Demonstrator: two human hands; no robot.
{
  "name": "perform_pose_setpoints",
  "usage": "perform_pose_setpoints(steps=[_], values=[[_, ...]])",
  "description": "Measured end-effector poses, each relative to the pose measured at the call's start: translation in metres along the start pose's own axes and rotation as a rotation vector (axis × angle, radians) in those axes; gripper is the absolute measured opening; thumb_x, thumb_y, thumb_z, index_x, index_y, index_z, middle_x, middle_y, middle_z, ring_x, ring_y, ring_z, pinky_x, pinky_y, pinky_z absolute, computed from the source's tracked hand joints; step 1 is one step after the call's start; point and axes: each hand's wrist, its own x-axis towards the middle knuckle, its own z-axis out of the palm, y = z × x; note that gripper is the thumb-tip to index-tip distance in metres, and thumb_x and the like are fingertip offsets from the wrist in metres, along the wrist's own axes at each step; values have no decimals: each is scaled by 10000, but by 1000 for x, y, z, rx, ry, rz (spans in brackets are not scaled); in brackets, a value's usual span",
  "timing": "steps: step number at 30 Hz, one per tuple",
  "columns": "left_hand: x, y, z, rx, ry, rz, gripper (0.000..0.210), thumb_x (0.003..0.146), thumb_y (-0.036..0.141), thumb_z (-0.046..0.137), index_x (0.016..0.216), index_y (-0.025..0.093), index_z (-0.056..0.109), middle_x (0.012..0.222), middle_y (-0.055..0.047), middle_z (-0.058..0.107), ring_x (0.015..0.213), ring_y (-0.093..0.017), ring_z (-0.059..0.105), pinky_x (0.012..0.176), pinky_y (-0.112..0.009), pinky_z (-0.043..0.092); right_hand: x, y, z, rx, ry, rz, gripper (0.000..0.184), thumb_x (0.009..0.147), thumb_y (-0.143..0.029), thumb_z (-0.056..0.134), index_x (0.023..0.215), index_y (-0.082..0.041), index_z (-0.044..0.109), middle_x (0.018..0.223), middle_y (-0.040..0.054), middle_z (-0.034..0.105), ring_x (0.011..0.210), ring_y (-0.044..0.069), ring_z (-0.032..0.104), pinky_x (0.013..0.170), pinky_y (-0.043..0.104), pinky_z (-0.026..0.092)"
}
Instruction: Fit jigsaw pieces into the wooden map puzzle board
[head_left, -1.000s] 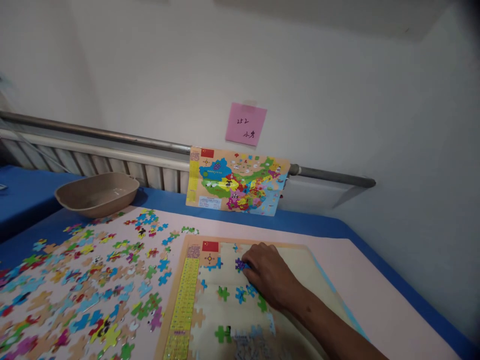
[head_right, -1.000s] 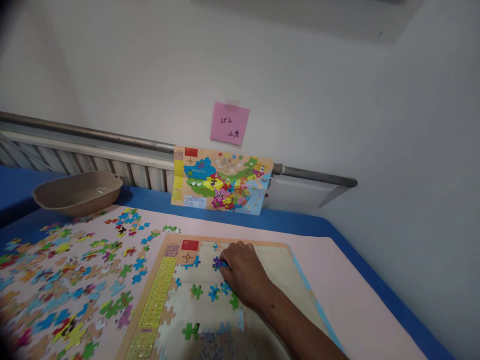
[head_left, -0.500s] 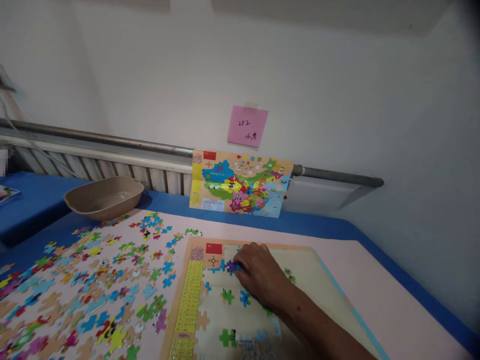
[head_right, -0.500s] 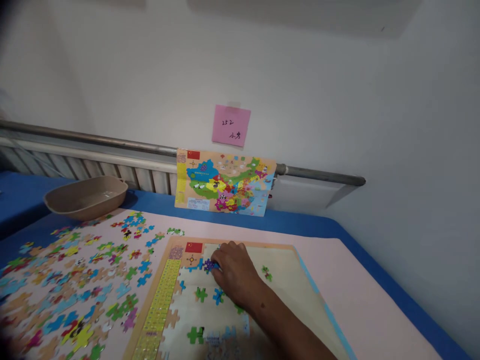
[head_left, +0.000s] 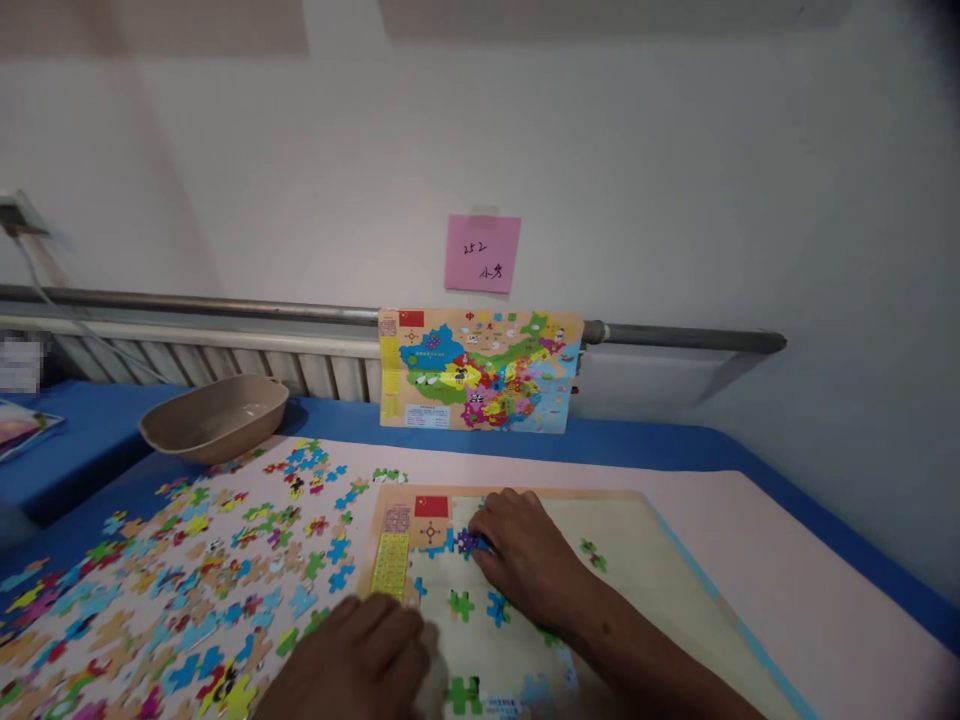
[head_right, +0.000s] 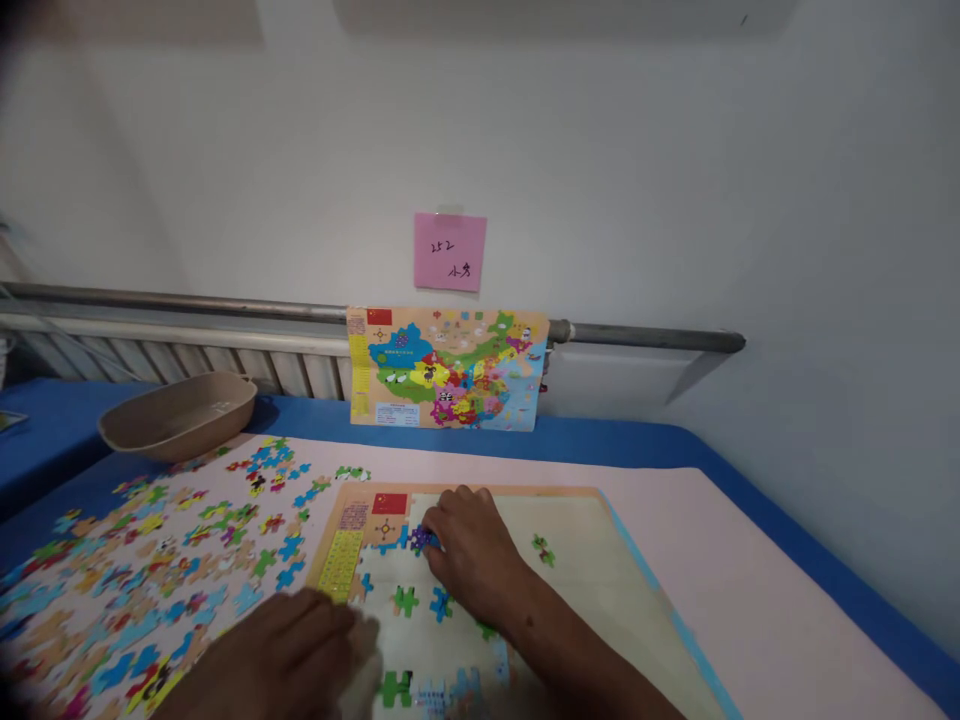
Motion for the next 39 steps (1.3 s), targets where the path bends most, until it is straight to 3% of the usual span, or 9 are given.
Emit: perform_pose_setpoints(steps=[4,8,17,33,39], values=[[39,-22,2,24,-93,-93,98,941,165,636,1016,225,657,1145,-60,714,1061,-270,623,955,-456,499,1,4,6,16,20,-21,68,910,-145,732,940,-176,680,1010,56,655,1001,254,538,898,410,323],[56,-28,9,-12,-110,-96,106,967,150,579,996,213,660,1189,-76,705,1120,-281,605,964,-474,463,3,9,12,32,45,-45,80,894,-143,727,923,-172,659,996,61,650,991,253,539,886,405,333],[62,-26,9,-70,-140,-122,95,929,134,617,965,211,662,1161,-62,709,1122,-274,597,1014,-475,425,5,15,18,60,62,-59,115,883,-146,748,943,-177,655,1008,63,640,1000,255,524,910,406,335],[65,-26,6,-70,-149,-115,86,985,193,606,901,208,620,1073,-24,698,1087,-262,580,999,-485,375,9,14,14,79,52,-105,102,898,-148,726,919,-184,632,980,42,620,984,240,512,876,394,315],[66,-26,6,-70,-141,-116,70,976,188,618,909,207,621,1069,-19,704,1082,-255,578,1010,-486,363,7,12,17,110,96,-130,141,913,-167,742,1021,-191,654,1051,49,627,1015,247,512,889,391,314]])
